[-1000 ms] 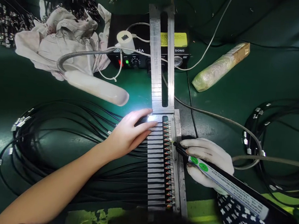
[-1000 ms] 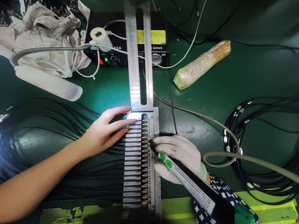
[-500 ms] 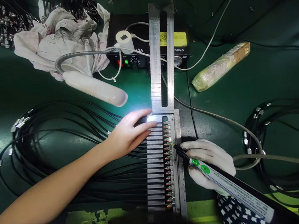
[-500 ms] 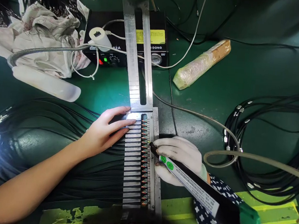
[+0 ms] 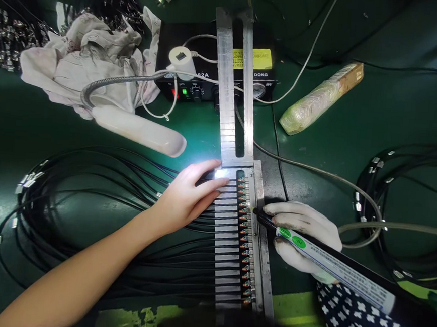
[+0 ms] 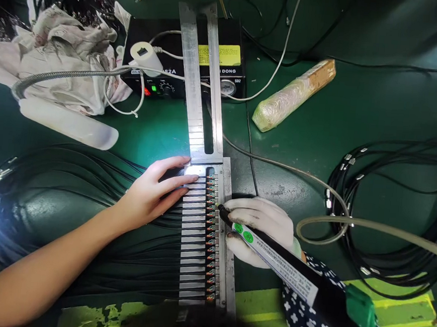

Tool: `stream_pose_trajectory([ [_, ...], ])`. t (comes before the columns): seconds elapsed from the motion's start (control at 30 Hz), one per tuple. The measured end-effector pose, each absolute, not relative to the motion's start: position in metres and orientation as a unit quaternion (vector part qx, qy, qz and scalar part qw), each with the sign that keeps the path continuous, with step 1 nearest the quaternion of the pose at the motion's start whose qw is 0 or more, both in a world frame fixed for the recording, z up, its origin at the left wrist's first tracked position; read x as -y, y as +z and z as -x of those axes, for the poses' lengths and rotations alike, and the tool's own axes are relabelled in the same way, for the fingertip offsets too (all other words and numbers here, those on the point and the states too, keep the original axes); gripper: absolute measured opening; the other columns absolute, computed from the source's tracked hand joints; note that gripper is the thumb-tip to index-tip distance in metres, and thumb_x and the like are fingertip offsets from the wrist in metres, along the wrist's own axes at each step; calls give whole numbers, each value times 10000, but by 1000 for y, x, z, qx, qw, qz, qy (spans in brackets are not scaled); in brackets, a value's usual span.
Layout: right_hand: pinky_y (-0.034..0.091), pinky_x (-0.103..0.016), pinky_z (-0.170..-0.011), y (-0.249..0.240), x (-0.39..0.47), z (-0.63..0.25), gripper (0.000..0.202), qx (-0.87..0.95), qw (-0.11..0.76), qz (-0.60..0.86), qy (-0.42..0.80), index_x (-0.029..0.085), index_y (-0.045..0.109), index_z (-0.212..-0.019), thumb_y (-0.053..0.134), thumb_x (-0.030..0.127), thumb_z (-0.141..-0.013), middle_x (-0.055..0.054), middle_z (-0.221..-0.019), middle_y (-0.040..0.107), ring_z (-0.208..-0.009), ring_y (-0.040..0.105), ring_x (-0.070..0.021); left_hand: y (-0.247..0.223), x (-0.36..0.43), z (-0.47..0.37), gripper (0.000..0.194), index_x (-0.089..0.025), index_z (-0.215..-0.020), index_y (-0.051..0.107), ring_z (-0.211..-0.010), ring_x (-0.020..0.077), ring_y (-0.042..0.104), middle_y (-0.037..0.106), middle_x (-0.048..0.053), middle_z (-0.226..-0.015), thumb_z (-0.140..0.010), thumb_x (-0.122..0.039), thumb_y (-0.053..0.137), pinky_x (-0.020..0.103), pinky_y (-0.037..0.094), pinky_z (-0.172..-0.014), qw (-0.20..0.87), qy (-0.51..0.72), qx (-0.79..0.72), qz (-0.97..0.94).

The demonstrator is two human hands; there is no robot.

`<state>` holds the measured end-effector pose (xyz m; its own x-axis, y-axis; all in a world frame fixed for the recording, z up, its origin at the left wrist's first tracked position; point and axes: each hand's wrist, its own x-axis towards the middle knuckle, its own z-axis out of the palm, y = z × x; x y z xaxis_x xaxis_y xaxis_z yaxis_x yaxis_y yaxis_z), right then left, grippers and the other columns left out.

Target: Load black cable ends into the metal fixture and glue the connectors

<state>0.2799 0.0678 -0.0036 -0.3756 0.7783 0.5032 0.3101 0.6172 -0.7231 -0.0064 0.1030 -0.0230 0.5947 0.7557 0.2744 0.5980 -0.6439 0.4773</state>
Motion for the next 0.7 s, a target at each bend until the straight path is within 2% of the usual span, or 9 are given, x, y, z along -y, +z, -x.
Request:
stream_pose_trajectory([
  [0.33,621,-354,-802,3,-64,-281,270,792,435,354,243,176,666,-1060,716,184,-794,-106,-1050,751,-950,730,-233,-23,-103,6,347,-221,-1281,578,-1306,286,488,482,155,-1398,-941,-151,563,498,472,-1056,173,237,-386,-874],
  [0.7,619,-345,-805,3,-50,-279,192,803,417,350,243,174,653,-1011,684,195,-822,-113,-996,759,-903,743,-218,-21,-103,6,358,-248,-1294,573,-1308,288,482,476,139,-1409,-944,-172,555,510,462,-1065,183,228,-393,-872],
])
